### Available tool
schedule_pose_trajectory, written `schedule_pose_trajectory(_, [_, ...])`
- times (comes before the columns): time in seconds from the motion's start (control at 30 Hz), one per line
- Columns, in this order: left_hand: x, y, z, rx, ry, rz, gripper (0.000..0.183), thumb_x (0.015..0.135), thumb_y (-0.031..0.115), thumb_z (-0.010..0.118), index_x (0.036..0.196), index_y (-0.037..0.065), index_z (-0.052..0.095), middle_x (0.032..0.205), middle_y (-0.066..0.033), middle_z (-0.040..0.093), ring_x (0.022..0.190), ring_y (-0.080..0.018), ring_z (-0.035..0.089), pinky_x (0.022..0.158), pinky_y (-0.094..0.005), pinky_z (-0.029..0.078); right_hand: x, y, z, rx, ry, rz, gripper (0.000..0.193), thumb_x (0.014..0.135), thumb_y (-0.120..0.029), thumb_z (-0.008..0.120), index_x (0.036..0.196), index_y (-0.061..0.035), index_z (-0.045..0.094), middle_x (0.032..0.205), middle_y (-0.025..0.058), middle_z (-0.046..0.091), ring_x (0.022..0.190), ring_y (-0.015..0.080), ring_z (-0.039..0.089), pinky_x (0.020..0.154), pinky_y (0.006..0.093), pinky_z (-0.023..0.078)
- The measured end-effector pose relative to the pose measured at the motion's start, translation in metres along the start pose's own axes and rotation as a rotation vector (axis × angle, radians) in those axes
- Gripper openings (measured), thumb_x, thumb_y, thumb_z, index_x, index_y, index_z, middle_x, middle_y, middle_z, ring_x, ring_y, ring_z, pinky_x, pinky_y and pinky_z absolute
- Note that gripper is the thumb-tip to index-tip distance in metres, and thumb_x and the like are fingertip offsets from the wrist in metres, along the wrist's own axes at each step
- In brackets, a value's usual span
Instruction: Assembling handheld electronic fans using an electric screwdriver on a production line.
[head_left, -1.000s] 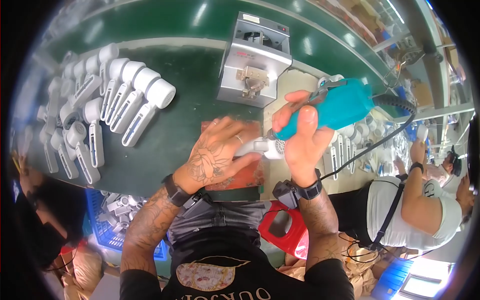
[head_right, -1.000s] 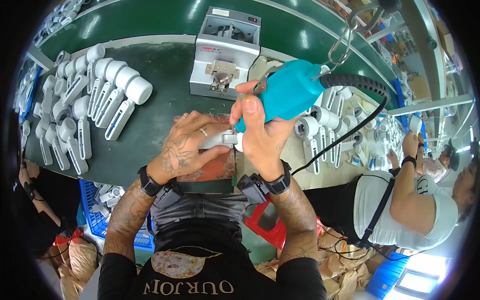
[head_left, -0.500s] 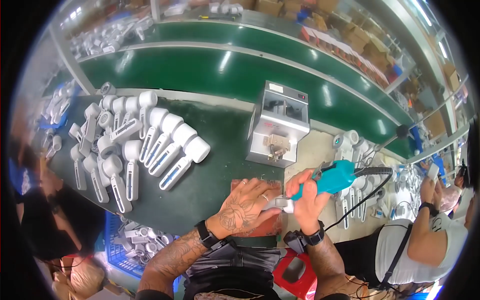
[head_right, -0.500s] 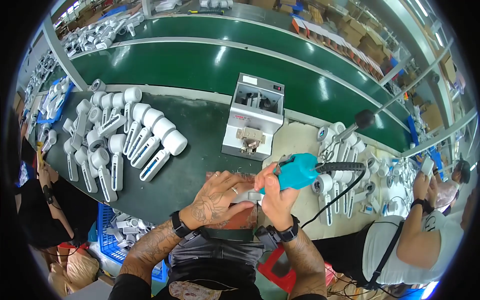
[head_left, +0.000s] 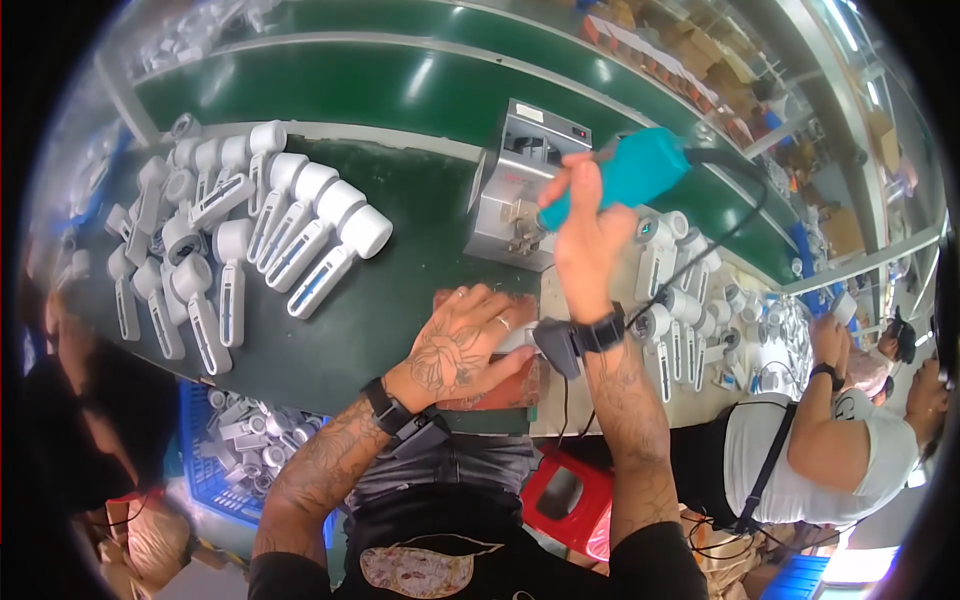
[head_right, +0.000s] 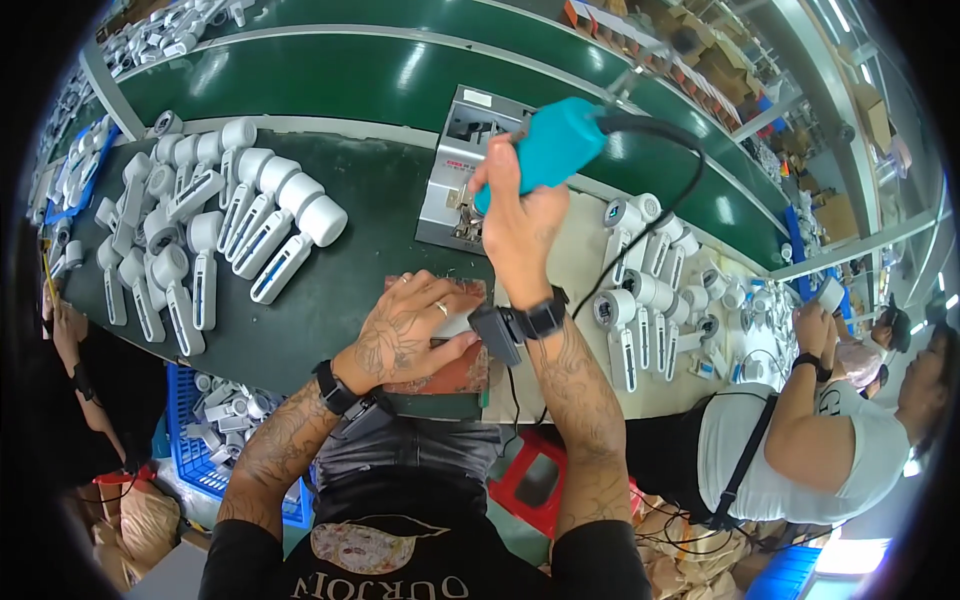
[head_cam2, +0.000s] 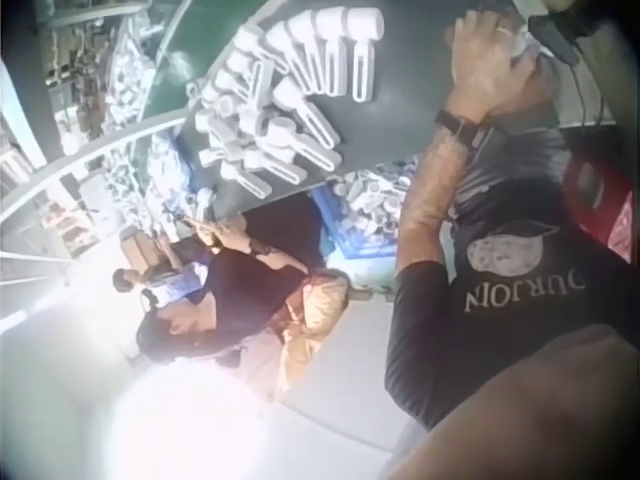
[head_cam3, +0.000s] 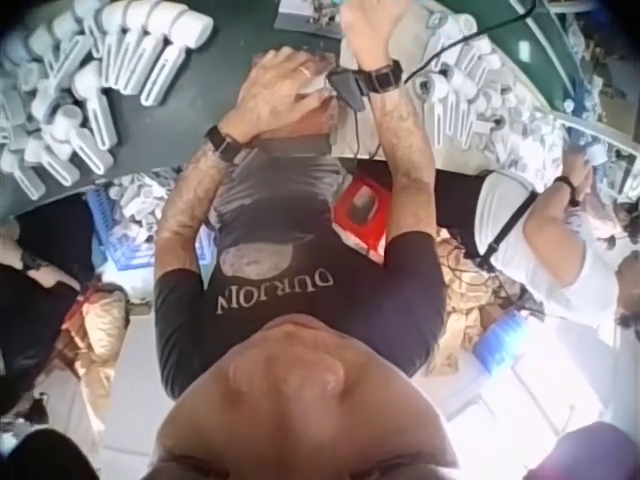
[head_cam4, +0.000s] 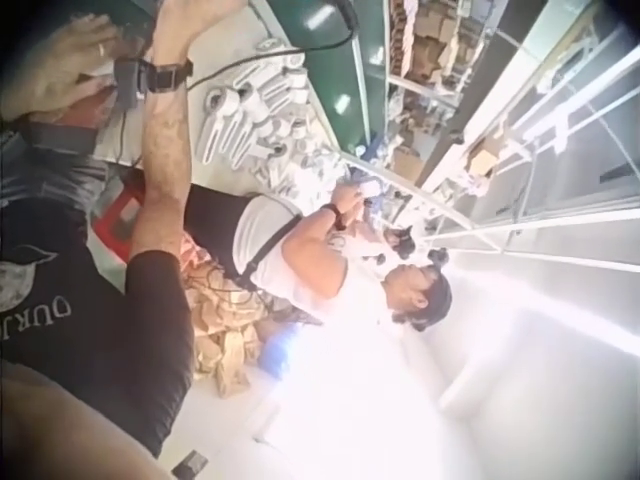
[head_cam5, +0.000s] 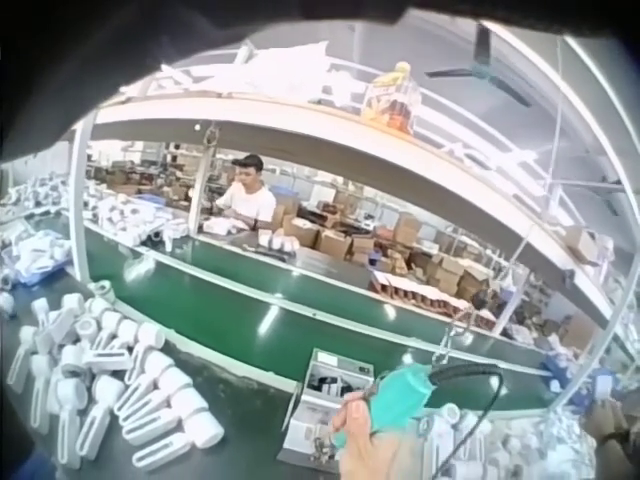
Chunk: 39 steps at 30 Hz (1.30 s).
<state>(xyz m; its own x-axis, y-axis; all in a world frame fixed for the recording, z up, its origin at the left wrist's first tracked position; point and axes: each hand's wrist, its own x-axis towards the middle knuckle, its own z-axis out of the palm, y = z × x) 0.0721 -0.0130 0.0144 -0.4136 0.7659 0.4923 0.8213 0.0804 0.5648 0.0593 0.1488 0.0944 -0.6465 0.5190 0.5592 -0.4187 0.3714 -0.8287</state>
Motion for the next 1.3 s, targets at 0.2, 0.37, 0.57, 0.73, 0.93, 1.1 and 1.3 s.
schedule_pose_trajectory(0.2, [0.001,0.005,0.004,-0.033,0.009,0.018,0.038,0.082,0.024,0.067,0.115,0.007,0.065,0.104,-0.0085,0.061,0.095,-0.0292,0.056,0.085,-0.0426,0.046,-0.009,0.017,-0.007,0.011,-0.03,0.058,0.032,0.104,-0.03,0.051,0.094,-0.001,0.059,0.069,0.0029,0.059,0.063,0.011,0.056,0.059,0.026,0.043])
schedule_pose_trajectory(0.37, [0.0,-0.004,0.0,-0.003,-0.006,0.008,0.034,0.083,0.02,0.067,0.114,0.007,0.066,0.106,-0.0079,0.063,0.095,-0.0289,0.056,0.084,-0.0415,0.046,-0.029,-0.021,-0.014,-0.059,-0.098,0.137,0.038,0.104,-0.036,0.05,0.097,0.0005,0.059,0.069,0.0048,0.058,0.062,0.0129,0.055,0.057,0.0283,0.044])
schedule_pose_trajectory(0.57, [0.007,0.0,0.002,-0.014,-0.055,-0.018,0.038,0.084,0.026,0.068,0.119,0.009,0.063,0.107,-0.0078,0.061,0.098,-0.0297,0.055,0.085,-0.0435,0.043,-0.079,-0.033,-0.062,0.083,-0.091,0.154,0.059,0.097,-0.052,0.056,0.109,0.005,0.05,0.068,0.0083,0.055,0.061,0.0188,0.055,0.058,0.0321,0.045])
schedule_pose_trajectory(0.73, [0.005,0.001,-0.002,-0.048,-0.114,-0.038,0.038,0.085,0.024,0.068,0.119,0.009,0.062,0.109,-0.0083,0.06,0.098,-0.0302,0.055,0.086,-0.0437,0.043,-0.089,-0.035,-0.062,0.102,-0.103,0.2,0.062,0.095,-0.054,0.058,0.108,0.006,0.051,0.068,0.0088,0.055,0.061,0.0194,0.055,0.059,0.0324,0.045])
schedule_pose_trajectory(0.93, [0.005,0.004,-0.001,-0.048,-0.126,-0.032,0.039,0.085,0.024,0.068,0.12,0.008,0.062,0.111,-0.0089,0.061,0.099,-0.0306,0.055,0.087,-0.044,0.044,-0.095,-0.03,-0.065,0.116,-0.105,0.194,0.061,0.095,-0.053,0.058,0.108,0.0061,0.051,0.068,0.0088,0.055,0.061,0.0193,0.055,0.059,0.0325,0.045])
schedule_pose_trajectory(1.1, [0.006,0.004,0.0,-0.052,-0.139,-0.051,0.039,0.085,0.024,0.068,0.119,0.007,0.062,0.111,-0.0087,0.061,0.098,-0.0301,0.055,0.088,-0.0436,0.043,-0.1,-0.021,-0.064,0.189,-0.105,0.212,0.047,0.099,-0.044,0.057,0.101,0.0022,0.05,0.07,0.0094,0.054,0.063,0.0197,0.055,0.059,0.033,0.046])
schedule_pose_trajectory(1.3, [0.01,0.005,-0.003,0.007,-0.162,-0.084,0.035,0.085,0.023,0.068,0.115,0.007,0.063,0.115,-0.0082,0.061,0.099,-0.0302,0.055,0.089,-0.0423,0.043,-0.101,-0.017,-0.061,0.235,-0.09,0.223,0.041,0.1,-0.039,0.057,0.096,0.0006,0.049,0.071,0.0096,0.054,0.064,0.019,0.055,0.059,0.0327,0.046])
